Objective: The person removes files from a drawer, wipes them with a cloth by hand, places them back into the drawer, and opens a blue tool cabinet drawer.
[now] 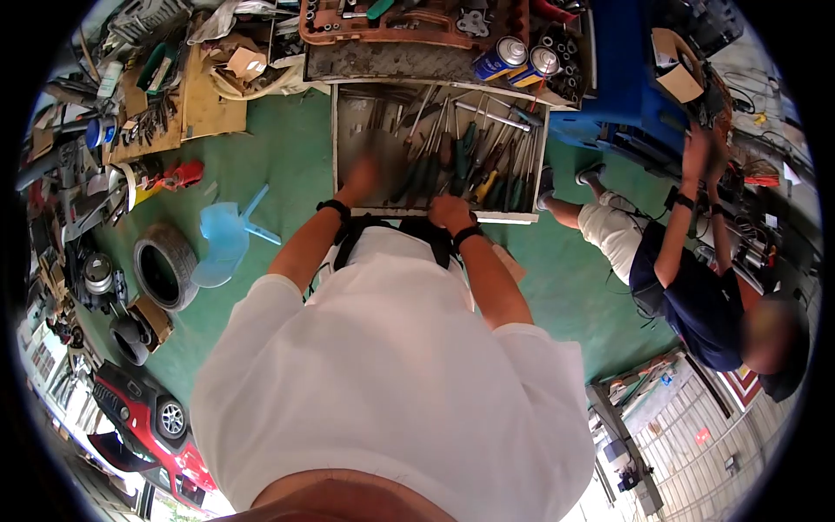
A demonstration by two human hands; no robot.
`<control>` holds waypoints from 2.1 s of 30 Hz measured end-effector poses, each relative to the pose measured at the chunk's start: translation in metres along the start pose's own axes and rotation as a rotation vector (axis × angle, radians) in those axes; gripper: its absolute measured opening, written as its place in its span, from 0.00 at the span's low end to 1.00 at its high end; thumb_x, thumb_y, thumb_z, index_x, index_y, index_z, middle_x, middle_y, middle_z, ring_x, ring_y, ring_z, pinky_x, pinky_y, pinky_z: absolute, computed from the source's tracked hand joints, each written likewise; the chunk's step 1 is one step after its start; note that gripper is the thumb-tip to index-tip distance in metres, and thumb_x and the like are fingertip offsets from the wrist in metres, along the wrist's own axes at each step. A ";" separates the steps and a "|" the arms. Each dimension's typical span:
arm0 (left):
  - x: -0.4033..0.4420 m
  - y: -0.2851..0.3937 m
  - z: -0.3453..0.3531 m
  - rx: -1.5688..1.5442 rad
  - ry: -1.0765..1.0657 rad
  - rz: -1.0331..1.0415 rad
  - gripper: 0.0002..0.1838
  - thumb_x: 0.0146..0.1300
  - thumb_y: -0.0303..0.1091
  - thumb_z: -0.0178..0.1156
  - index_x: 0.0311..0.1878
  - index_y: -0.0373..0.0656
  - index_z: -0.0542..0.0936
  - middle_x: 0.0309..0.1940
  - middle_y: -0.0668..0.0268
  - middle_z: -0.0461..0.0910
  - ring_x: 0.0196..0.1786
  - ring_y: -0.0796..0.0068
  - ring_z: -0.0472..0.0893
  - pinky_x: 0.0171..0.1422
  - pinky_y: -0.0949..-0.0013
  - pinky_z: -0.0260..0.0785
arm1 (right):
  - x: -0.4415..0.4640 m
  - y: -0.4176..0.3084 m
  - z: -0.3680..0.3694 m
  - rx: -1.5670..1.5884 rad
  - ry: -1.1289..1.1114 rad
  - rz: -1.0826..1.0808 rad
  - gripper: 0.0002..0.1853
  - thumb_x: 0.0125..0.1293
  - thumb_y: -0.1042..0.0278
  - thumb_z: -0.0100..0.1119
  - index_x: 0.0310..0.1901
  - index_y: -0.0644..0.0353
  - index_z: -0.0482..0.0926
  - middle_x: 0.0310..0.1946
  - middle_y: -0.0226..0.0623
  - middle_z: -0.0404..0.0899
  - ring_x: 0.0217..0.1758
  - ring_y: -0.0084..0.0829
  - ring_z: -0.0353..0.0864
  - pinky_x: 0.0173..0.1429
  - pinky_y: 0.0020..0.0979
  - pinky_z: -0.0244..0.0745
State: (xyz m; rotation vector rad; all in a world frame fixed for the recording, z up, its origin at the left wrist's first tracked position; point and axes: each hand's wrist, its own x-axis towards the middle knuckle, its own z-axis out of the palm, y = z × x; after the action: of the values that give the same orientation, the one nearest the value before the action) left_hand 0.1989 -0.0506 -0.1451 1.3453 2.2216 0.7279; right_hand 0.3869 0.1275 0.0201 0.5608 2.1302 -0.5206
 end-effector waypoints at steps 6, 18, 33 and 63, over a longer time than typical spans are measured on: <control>0.005 0.027 0.010 0.107 0.160 0.100 0.21 0.67 0.35 0.55 0.60 0.36 0.74 0.51 0.50 0.76 0.53 0.54 0.77 0.59 0.55 0.70 | 0.001 0.004 0.003 0.020 -0.033 -0.028 0.21 0.64 0.51 0.55 0.42 0.62 0.85 0.45 0.55 0.83 0.49 0.53 0.83 0.54 0.48 0.79; -0.001 0.032 -0.086 0.111 -0.014 -0.186 0.18 0.63 0.36 0.59 0.54 0.40 0.75 0.41 0.53 0.80 0.41 0.50 0.80 0.47 0.50 0.72 | -0.030 0.027 0.008 0.198 0.190 0.108 0.24 0.68 0.47 0.52 0.54 0.60 0.73 0.39 0.52 0.84 0.43 0.56 0.83 0.49 0.52 0.78; -0.001 0.066 -0.192 -0.528 -0.015 -0.254 0.35 0.54 0.36 0.73 0.63 0.43 0.66 0.48 0.59 0.78 0.51 0.61 0.79 0.59 0.59 0.71 | 0.021 0.052 -0.031 0.766 0.469 -0.061 0.24 0.69 0.49 0.59 0.49 0.63 0.68 0.38 0.53 0.79 0.43 0.53 0.80 0.48 0.42 0.73; 0.006 0.011 -0.198 -0.236 -0.205 0.011 0.32 0.49 0.27 0.67 0.61 0.52 0.74 0.54 0.54 0.77 0.54 0.44 0.77 0.61 0.51 0.70 | 0.071 0.100 -0.019 0.553 0.693 0.326 0.15 0.57 0.57 0.64 0.35 0.62 0.78 0.34 0.49 0.83 0.42 0.55 0.82 0.47 0.47 0.78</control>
State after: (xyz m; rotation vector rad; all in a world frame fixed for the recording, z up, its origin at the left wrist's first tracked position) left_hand 0.0834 -0.0823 0.0126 1.2553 1.9060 0.7907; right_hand 0.3927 0.2337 -0.0438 1.5558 2.4404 -0.8153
